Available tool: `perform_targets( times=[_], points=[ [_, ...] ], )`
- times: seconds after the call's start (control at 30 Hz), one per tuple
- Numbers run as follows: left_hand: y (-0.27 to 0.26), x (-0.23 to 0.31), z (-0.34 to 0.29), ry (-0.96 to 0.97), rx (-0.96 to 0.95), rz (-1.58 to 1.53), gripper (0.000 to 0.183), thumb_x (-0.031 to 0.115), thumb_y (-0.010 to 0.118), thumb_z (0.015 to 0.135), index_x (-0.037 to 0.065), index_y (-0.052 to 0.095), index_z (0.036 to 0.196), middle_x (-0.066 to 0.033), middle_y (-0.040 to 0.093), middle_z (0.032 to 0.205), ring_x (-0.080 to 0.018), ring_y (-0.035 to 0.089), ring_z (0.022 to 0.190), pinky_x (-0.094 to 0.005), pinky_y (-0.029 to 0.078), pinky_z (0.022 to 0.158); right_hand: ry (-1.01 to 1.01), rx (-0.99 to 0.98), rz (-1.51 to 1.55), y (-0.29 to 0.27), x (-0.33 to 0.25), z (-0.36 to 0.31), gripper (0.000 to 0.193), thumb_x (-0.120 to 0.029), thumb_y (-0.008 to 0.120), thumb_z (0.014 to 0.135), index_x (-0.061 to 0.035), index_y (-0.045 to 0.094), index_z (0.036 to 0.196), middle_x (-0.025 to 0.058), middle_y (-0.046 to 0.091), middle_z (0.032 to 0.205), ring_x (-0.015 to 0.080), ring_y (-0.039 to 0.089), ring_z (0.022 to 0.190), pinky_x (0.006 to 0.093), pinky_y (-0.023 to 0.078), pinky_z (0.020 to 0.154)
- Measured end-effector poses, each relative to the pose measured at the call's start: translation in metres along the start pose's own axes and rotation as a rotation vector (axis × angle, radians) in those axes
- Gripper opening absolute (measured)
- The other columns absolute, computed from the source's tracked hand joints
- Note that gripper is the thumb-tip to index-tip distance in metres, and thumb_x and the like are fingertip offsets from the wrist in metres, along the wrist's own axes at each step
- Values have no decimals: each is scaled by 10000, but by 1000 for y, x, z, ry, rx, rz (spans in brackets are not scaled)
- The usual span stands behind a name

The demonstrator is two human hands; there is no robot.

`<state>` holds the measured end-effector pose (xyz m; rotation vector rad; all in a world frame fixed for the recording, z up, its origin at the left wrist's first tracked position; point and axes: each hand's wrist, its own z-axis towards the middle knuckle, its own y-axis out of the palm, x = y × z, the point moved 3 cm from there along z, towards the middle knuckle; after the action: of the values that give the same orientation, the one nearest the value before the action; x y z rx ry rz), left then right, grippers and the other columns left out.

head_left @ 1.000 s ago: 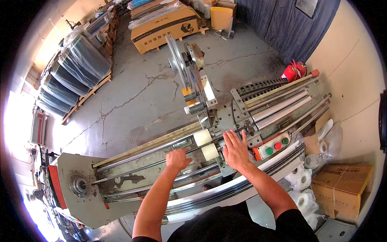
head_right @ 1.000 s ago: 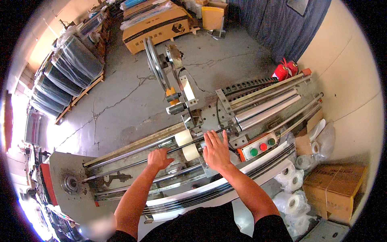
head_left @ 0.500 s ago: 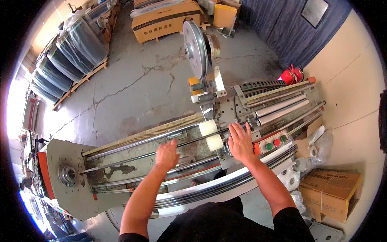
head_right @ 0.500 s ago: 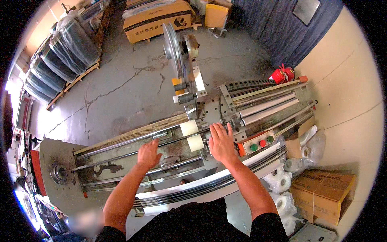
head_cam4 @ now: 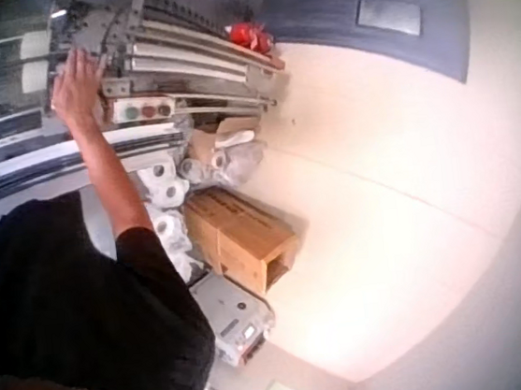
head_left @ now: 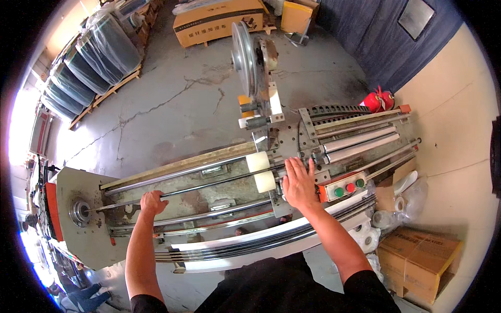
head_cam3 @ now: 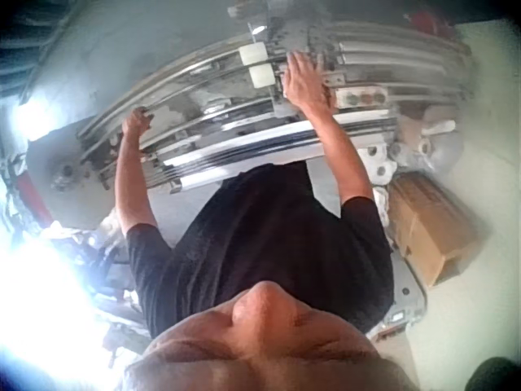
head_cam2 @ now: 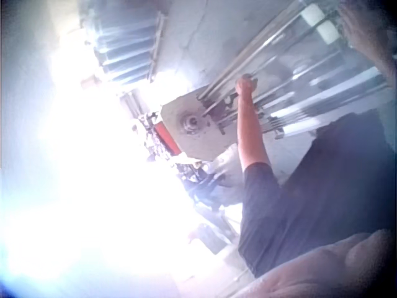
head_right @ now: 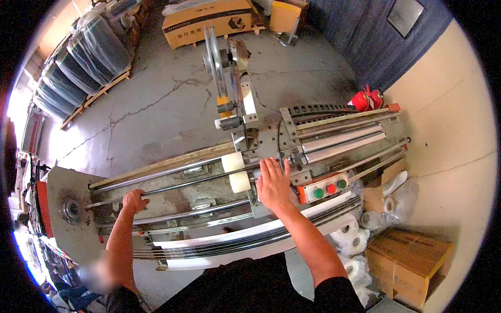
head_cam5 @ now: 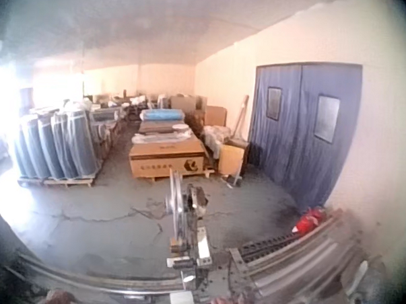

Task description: The person places thin metal rods onto an industrial machine, applies tape to wrap the ends of the rods by hand, and carries the bundle to a large table.

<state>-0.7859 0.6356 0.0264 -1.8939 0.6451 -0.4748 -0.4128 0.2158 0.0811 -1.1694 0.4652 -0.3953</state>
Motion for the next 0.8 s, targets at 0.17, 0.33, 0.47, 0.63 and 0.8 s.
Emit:
perform_targets(
  times=[0.17,0.33,0.47,0.63,0.8],
  points=[
    [-5,119,7,165,-44,11,495,454,801,890,256,756,1342,-98,785,1265,-358,728,1190,-509,572,1018,-1,-18,12,2,4,-2,561,-261,583,1014,27,574,1495,194,589,1535,338,475,1516,648,155,1317],
    [-6,253,5,276,-63,-12,591,495,784,911,253,678,1440,-155,761,1309,-394,709,1228,-534,572,1018,-2,-31,38,2,8,-2,580,-260,589,1003,28,562,1505,191,576,1549,337,466,1523,654,144,1319],
    [-11,328,-8,365,0,-73,577,394,818,892,132,661,1382,-175,753,1280,-367,700,1245,-484,536,1087,-1,-38,67,3,8,-1,591,-258,601,992,28,556,1507,190,567,1556,339,460,1527,656,140,1319],
    [-9,322,-18,471,208,-152,531,313,833,879,82,660,1324,-152,763,1223,-343,691,1247,-448,468,1173,-9,-67,66,4,12,1,604,-279,622,992,36,551,1503,197,571,1544,344,461,1525,657,148,1316],
    [9,232,-12,375,342,-139,506,314,831,884,129,684,1332,-124,764,1266,-326,683,1261,-455,422,1220,81,-88,176,6,13,17,591,-325,631,1045,21,547,1517,214,584,1522,370,512,1473,633,196,1299]
  ],
)
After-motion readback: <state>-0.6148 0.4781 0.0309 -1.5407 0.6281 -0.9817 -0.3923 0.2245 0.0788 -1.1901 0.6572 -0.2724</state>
